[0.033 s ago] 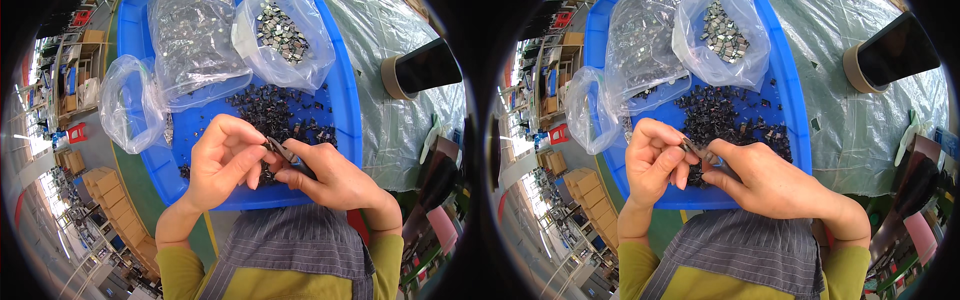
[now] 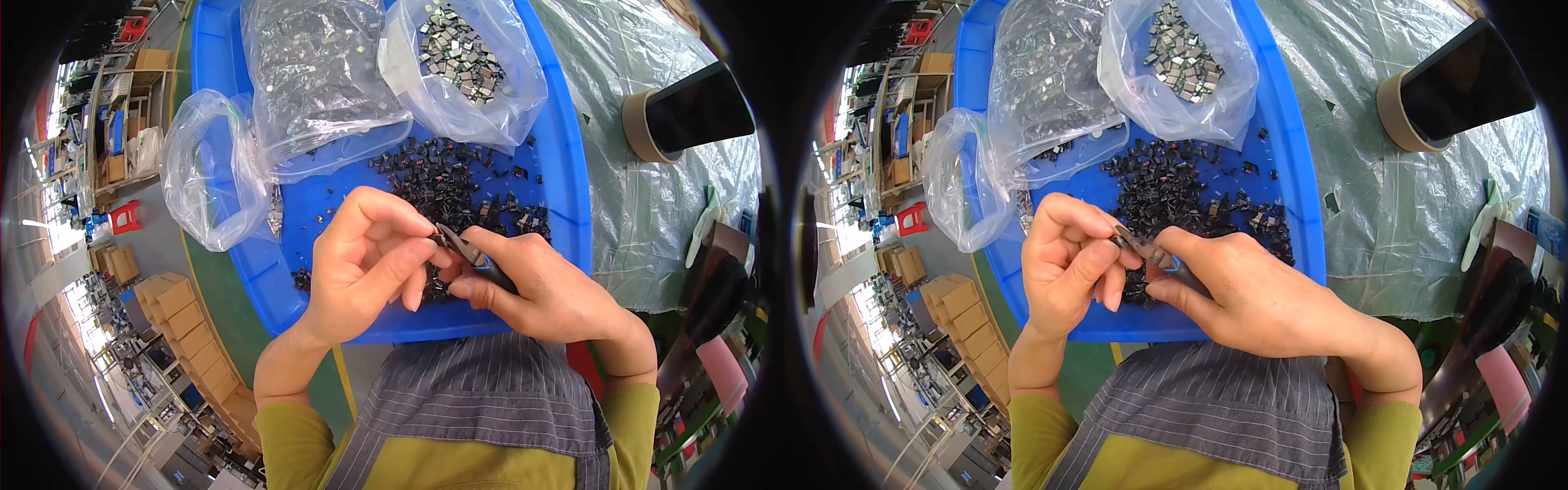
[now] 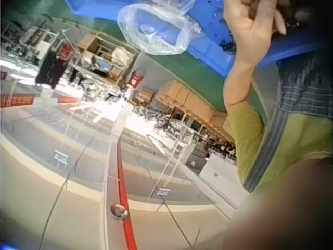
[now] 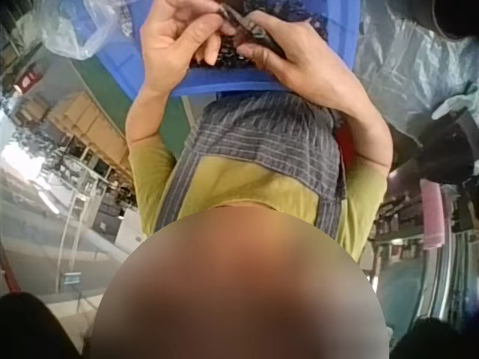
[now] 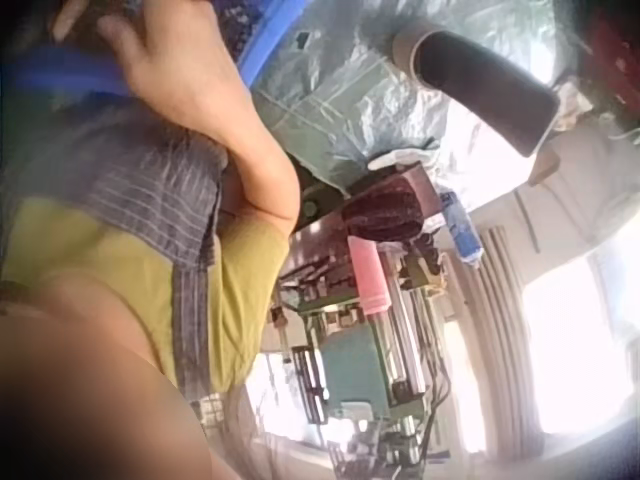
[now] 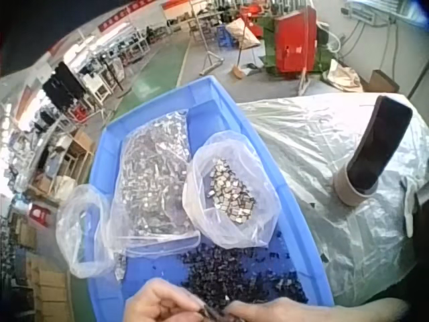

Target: Trimming small black components with a pair of side cutters and placing them into a tray.

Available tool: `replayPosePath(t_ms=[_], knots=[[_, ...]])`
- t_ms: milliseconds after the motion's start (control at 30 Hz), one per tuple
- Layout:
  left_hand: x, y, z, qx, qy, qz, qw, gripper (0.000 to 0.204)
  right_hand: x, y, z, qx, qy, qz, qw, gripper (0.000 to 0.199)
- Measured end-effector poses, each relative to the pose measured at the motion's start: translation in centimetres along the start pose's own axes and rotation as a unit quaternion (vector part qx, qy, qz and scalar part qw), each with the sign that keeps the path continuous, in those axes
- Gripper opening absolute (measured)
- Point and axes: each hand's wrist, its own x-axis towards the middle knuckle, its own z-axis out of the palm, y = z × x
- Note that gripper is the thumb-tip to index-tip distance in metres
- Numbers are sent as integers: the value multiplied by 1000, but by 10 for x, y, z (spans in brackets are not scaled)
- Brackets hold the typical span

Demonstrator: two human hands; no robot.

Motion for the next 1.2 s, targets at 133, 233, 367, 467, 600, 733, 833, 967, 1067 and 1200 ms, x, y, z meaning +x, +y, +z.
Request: replayPosePath(t_ms=[133, 233, 367, 467, 600, 733, 833, 967, 1067, 1200], knots=[[1, -2, -1, -13, -2, -3, 1000, 13, 0, 5, 2, 11, 1, -17, 1000, 20], [0, 0, 1, -14, 3, -7, 1000, 13, -1, 6, 3, 20, -2, -26, 999, 20], [0, -1, 0, -23, 7, -10, 1000, 12, -1, 5, 2, 24, -7, -27, 999, 20], [-1, -2, -2, -11, 5, -1, 1000, 12, 0, 8, 4, 27, -14, -30, 999, 20], [3, -3, 0, 20, 11, 7, 1000, 10, 0, 9, 1, 23, -30, -25, 999, 21], [1, 1, -2, 5, 0, -18, 1000, 10, 2, 7, 0, 21, -47, -14, 999, 22], [0, 3, -1, 4, 9, -38, 999, 9, 1, 6, 3, 19, -50, -13, 998, 23], [1, 6, 2, 11, 6, -73, 997, 7, -2, -2, 3, -15, -22, 15, 1000, 25], [-2, 6, 2, 22, 4, -64, 998, 8, -2, -4, 6, -23, -18, 45, 999, 26], [-2, 3, -5, 225, -49, 12, 973, 13, -2, -6, 6, -33, -7, 48, 998, 25]])
